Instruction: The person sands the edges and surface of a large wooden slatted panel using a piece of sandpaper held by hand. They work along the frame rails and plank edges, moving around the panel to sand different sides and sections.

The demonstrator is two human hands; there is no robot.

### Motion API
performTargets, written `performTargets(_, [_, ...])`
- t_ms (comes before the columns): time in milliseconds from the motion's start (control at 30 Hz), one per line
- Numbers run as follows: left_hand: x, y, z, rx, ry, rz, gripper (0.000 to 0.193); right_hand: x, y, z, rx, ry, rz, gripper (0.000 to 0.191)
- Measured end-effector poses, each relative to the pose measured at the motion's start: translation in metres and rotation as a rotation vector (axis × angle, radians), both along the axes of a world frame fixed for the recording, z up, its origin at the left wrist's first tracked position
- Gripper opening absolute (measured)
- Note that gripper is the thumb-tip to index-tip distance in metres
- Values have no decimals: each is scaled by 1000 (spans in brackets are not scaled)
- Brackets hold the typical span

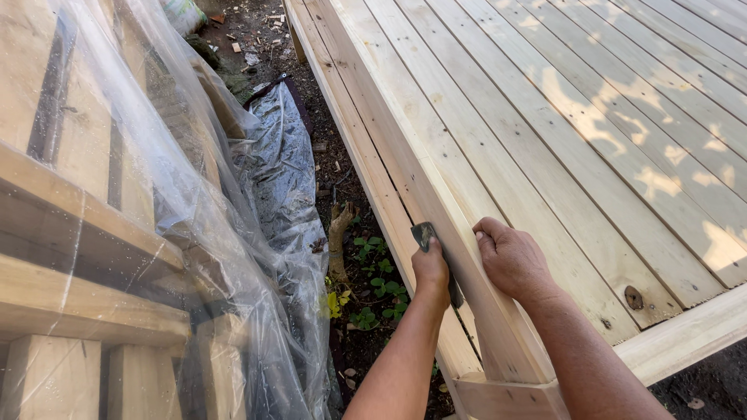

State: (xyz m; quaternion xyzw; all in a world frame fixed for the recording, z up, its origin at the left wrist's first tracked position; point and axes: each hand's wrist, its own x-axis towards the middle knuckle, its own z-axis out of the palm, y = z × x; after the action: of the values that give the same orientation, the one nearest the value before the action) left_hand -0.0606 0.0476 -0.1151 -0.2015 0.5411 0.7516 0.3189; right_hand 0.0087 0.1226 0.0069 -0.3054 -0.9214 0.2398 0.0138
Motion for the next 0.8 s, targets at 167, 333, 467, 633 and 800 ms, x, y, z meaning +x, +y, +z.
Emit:
performTargets(167, [5,-1,-9,5,65,-12,42,0,0,-3,-5,18,15,29])
performTargets(333, [7,9,-20,-11,117,-4,44,-1,5,-4,-5,29,16,29])
performTargets(467, [-32,16,-9,20,133,72,43,2,0,-4,-15,11,2,29])
performTargets(633, [87,-16,-2,130,342,-57,50,4,-5,-1,18,48,35,29])
performTargets(800, [155,-24,3,220,701,-109,57,1,2,0,-42,5,-2,30])
